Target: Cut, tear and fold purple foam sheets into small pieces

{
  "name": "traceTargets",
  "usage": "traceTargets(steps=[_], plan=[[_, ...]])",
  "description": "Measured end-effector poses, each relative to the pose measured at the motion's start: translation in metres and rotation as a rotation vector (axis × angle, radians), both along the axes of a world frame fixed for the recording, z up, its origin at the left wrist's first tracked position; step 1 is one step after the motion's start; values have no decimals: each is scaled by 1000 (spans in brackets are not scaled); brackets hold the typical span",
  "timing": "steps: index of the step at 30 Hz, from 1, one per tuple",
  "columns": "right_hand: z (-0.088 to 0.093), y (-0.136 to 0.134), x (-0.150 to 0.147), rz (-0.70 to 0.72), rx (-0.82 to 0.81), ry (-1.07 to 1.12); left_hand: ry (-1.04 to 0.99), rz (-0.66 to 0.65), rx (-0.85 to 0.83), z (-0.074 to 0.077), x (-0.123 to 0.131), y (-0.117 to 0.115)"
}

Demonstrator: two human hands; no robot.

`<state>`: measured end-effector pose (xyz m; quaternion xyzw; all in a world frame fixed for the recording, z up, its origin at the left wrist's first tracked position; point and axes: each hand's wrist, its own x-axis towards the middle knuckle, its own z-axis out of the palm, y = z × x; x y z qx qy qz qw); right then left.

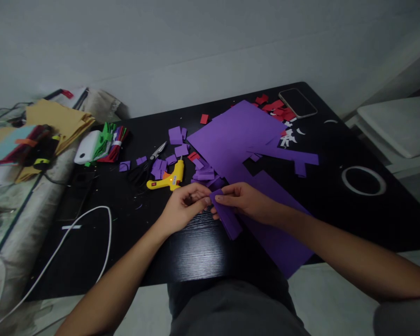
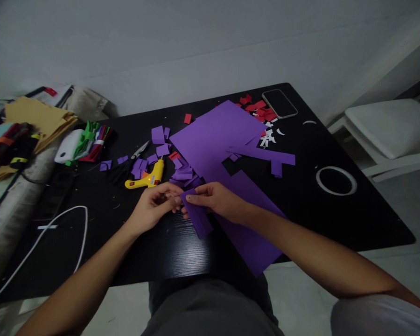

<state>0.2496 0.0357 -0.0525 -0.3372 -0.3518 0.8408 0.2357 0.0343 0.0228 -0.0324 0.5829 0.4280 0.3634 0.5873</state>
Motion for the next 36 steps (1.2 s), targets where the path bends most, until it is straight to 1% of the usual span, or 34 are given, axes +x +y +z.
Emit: traceTargets(steps=[11,15,19,21,24,26,29,31,32,36], plan=[[2,0,-2,-19,18,-32,5,-8,-17,-1,0,0],[2,-2,-3,-43,119,-108,71,3,33,-4,-1,-1],[-2,-3,-3,-41,234,-166,127,-61,81,-5,-3,-1],[-3,-4,-3,-41,259,-174,139,-87,87,-4,-4,-1],[-2,-4,-2,-51,273,-180,170,-79,106,-4,-5,-1],[-2,-4,-2,-52,282,-185,218,-62,145,-4,-5,-2],[-1,-4,-1,-54,277,-184,332,-17,280,-5,-5,-2],[-2,-4,-1,-57,273,-179,379,-15,329,-5,-6,-1],[-2,-4,-2,-59,273,-176,380,-27,319,-5,-6,-1],[-3,-5,-3,-53,265,-161,294,-86,175,-6,-6,0]])
